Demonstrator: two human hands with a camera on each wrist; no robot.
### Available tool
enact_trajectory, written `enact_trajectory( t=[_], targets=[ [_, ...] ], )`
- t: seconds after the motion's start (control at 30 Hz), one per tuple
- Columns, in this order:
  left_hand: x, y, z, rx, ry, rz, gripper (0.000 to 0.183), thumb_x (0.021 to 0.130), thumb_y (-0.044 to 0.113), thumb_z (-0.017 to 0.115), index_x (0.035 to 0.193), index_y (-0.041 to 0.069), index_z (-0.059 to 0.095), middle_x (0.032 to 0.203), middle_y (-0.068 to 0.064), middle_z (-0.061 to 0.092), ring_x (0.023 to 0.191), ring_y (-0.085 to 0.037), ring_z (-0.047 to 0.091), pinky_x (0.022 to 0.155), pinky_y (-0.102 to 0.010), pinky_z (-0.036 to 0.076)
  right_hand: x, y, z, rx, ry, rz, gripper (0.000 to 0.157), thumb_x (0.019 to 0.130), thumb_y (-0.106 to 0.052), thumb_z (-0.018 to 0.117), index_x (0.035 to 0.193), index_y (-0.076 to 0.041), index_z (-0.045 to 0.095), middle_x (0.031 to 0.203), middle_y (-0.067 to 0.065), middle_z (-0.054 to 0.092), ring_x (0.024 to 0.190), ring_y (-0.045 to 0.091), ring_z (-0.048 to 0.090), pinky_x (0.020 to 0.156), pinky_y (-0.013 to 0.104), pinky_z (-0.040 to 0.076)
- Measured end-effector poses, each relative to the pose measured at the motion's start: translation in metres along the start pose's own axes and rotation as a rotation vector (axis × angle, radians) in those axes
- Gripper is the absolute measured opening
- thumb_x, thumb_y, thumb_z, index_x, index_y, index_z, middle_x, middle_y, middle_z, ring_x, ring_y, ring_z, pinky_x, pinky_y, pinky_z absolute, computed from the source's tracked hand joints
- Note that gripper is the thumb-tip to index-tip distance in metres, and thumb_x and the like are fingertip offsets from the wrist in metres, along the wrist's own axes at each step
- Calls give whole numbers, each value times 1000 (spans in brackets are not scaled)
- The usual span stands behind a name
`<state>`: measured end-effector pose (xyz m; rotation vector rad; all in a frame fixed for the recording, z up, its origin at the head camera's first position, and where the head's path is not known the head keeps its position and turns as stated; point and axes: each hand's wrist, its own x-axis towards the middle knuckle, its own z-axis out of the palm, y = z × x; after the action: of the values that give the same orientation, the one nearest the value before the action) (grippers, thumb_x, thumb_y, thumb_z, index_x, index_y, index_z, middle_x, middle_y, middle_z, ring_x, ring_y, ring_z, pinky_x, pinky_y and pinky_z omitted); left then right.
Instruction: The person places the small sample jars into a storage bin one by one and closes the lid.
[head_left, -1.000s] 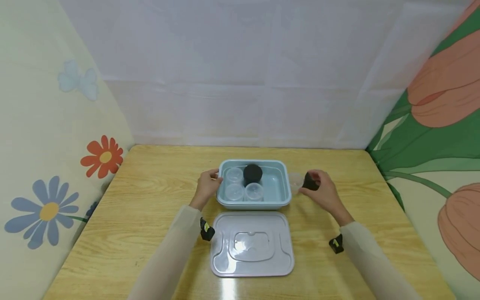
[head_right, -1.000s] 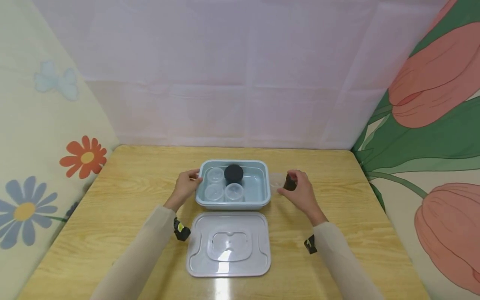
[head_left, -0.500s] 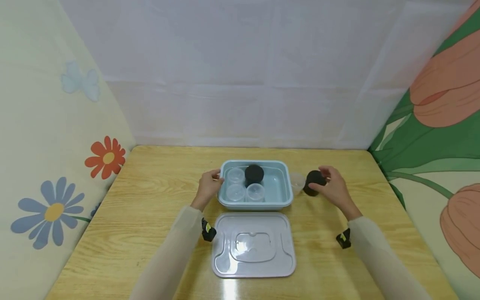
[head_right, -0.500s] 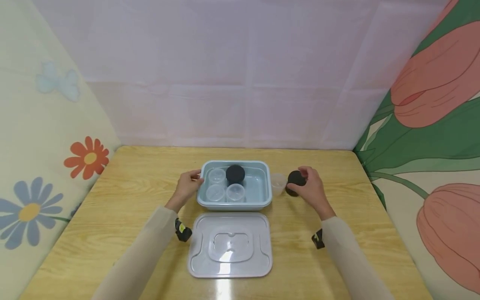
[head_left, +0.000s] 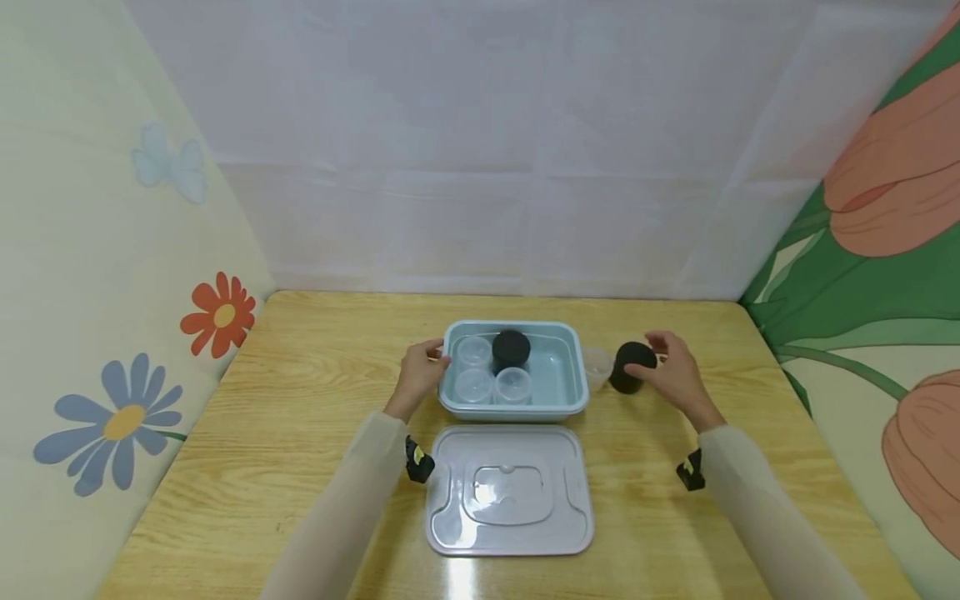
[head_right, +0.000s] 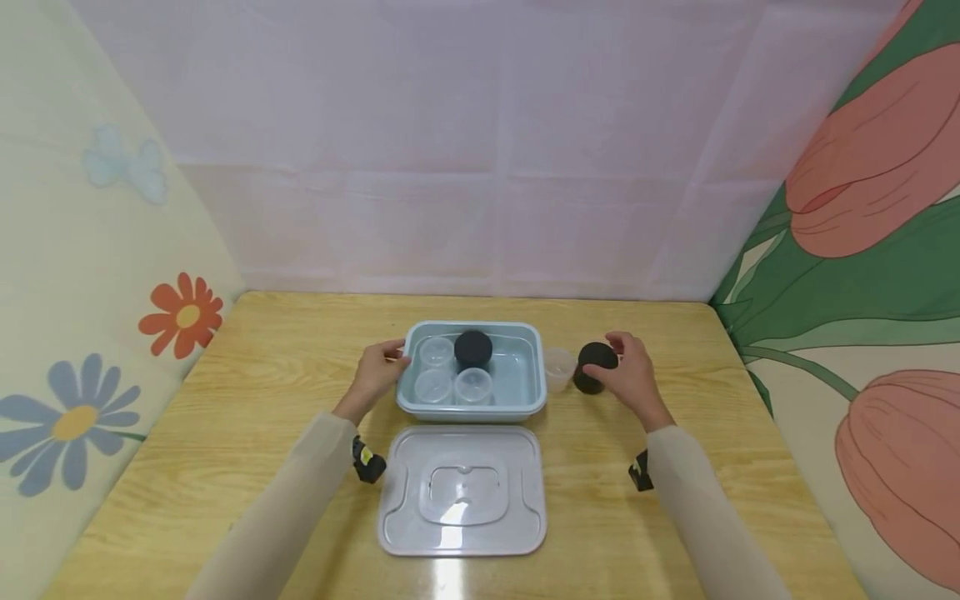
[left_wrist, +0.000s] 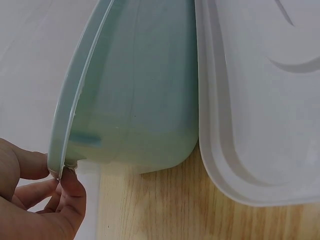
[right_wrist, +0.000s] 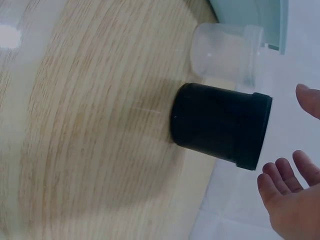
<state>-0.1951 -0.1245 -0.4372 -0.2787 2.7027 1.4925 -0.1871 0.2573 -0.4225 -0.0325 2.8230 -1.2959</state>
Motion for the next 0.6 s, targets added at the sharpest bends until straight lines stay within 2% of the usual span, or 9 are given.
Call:
enact_trajectory(
  t=[0.33, 0.6],
  targets=[
    [2, -4, 1, -11, 4, 13, 40, 88, 3, 60, 127, -3, 58, 98, -19, 61, 80, -21, 58, 63, -22, 47, 7, 9, 4, -31, 9, -2, 70, 83, -18, 72, 137, 9, 35, 136, 32, 38, 124, 45, 38, 105, 56, 33],
    [2, -4, 2, -7, 4, -10, 40, 89, 4, 60, 129, -2, 57, 103, -20, 62, 83, -21, 58, 66, -23, 48, 12, 13, 6, -46, 10, 11, 71, 83, -19, 73, 136, 9, 36, 134, 32, 39, 123, 45, 39, 104, 56, 33]
  ],
)
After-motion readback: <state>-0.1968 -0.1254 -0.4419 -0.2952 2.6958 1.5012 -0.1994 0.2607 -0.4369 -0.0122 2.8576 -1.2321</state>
